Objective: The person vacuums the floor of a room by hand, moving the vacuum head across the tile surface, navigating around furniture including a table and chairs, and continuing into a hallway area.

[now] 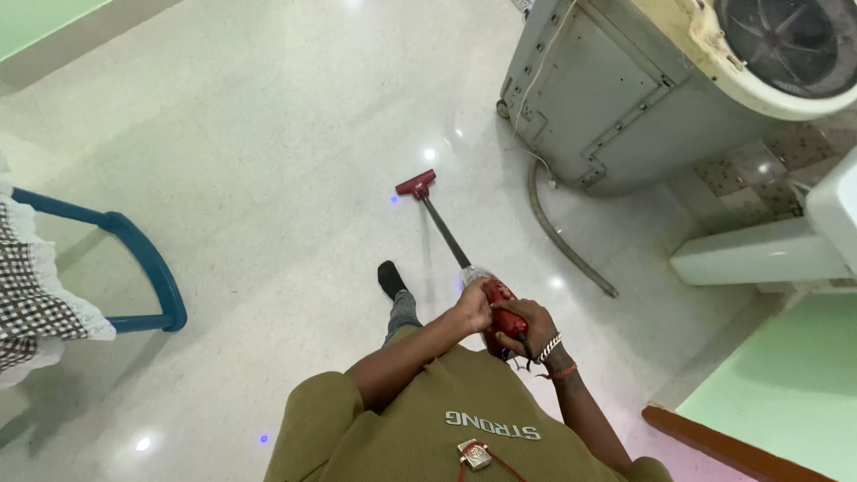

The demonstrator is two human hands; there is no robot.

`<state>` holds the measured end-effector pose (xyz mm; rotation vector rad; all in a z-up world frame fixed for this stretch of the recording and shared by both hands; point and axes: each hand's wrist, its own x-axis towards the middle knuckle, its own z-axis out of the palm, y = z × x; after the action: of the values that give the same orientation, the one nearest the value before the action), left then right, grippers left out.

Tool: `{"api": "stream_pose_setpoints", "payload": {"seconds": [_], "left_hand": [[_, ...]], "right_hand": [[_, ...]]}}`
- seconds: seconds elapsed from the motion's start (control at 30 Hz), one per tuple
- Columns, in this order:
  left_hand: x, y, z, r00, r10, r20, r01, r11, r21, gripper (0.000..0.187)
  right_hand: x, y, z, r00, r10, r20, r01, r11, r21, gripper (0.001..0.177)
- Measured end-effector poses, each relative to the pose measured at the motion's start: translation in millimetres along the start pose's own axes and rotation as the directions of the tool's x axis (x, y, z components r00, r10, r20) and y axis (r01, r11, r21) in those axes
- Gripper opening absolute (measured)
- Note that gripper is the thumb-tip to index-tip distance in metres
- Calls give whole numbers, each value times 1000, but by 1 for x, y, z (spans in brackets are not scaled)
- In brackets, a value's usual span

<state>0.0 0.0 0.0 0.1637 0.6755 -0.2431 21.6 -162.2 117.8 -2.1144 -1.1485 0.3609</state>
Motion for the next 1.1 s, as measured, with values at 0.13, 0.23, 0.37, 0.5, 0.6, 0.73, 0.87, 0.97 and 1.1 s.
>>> {"api": "stream_pose_setpoints", "payload": {"seconds": [0.13, 0.23, 0.37, 0.5, 0.6, 0.73, 0.87, 0.97, 1.1], "left_hand": [[40, 98, 1, 998, 8, 61, 0, 992, -126, 29], [50, 194, 7, 993, 94, 75, -81, 984, -160, 28], [55, 300, 4, 968, 213, -134, -216, 976, -2, 25], [44, 354, -6, 945, 247, -213, -243, 969, 43, 21], [24, 349, -11, 935, 287, -209, -283, 958, 51, 16], [-3, 327, -8, 937, 280, -207, -302, 950, -79, 14], [1, 328, -12, 946, 249, -208, -272, 958, -90, 11], [33, 365, -15, 944, 267, -196, -289, 953, -94, 9], [63, 421, -18, 916, 263, -302, -308, 945, -111, 10]], "right_hand": [[110, 5, 17, 1000, 22, 21, -22, 1000, 20, 58], [206, 11, 50, 984, -167, -55, 169, 985, 33, 56], [312, 20, 101, 994, -111, 10, 111, 994, 3, 64], [355, -1, 129, 977, -209, -32, 208, 977, -47, 70], [359, -20, 114, 982, -186, 19, 186, 982, 38, 72], [346, -43, 88, 945, -326, 7, 323, 941, 98, 69], [354, -53, 75, 985, -114, 129, 89, 979, 182, 62], [385, -48, 84, 984, -139, 114, 112, 971, 213, 60], [448, -26, 106, 979, -194, 63, 173, 954, 244, 58]]}}
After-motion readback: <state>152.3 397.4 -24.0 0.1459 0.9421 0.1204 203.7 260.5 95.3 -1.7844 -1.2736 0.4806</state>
